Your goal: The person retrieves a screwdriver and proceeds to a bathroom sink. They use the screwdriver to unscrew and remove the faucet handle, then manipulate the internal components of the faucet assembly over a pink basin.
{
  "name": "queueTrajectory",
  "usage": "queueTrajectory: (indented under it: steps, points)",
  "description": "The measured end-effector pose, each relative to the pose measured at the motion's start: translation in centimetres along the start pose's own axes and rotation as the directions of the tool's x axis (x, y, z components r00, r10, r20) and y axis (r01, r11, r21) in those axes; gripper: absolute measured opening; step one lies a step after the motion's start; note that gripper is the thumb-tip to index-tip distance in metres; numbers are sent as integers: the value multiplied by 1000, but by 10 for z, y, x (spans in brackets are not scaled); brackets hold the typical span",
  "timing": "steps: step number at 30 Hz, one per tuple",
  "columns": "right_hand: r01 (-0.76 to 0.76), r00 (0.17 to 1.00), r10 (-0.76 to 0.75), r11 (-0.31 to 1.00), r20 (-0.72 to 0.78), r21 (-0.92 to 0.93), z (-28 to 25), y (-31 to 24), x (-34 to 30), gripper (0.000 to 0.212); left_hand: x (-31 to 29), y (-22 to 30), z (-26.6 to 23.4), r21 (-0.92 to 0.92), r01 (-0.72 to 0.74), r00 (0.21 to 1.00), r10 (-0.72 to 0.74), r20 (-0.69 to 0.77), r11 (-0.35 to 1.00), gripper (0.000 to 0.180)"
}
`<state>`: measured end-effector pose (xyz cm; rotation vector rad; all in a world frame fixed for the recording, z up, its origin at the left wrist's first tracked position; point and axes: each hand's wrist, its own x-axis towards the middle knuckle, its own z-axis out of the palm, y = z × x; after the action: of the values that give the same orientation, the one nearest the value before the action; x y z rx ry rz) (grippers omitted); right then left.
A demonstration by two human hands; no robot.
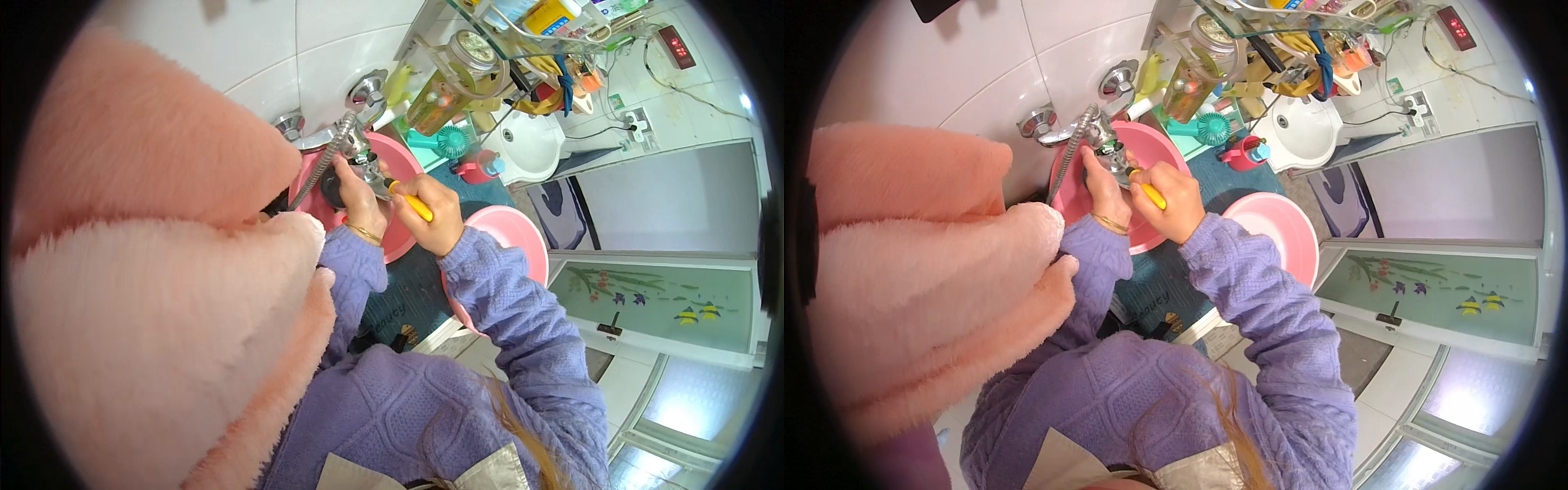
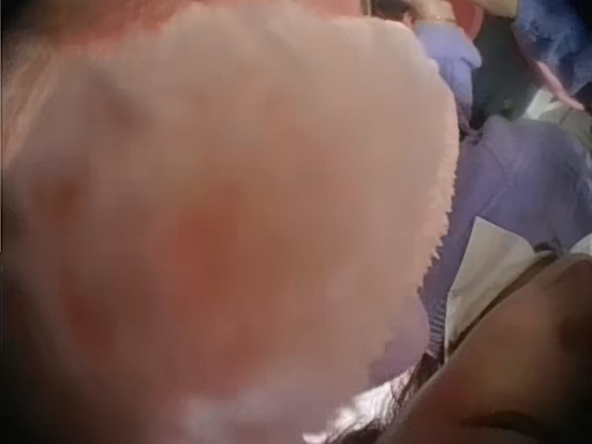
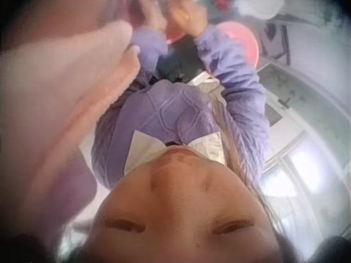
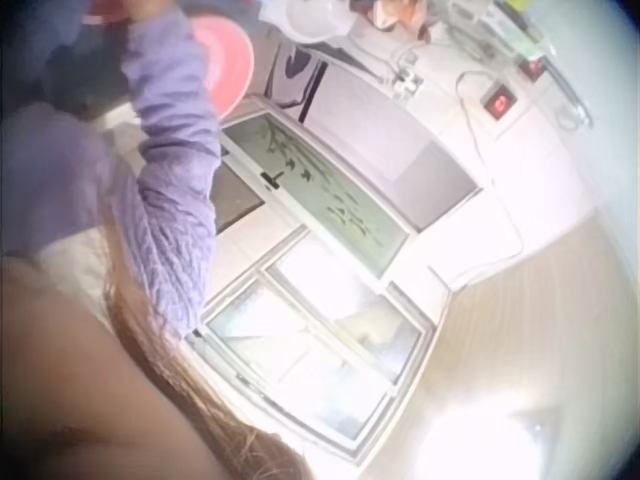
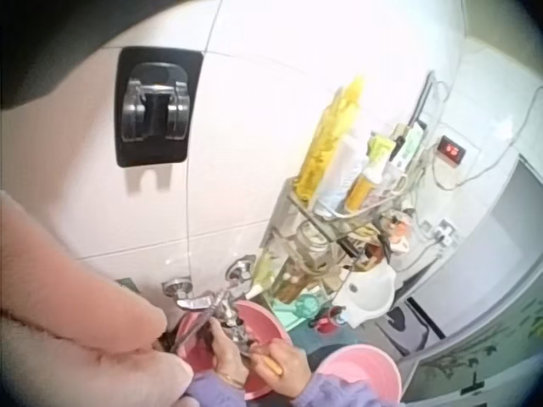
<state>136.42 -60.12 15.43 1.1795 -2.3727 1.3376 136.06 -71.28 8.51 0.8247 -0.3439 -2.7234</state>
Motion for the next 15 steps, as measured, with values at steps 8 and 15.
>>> queueTrajectory:
  steps: [8, 15]
  points:
    - [-299, 954, 296, 942, -46, -154, 9, -24, 3, 24, 2, 0, -4, 3, -18, 1000, 18, 18, 1000, 57]
    - [-58, 986, 103, 947, 129, -316, -8, 8, 9, 26, -4, 1, 3, 61, -8, 1000, 8, 0, 998, 57]
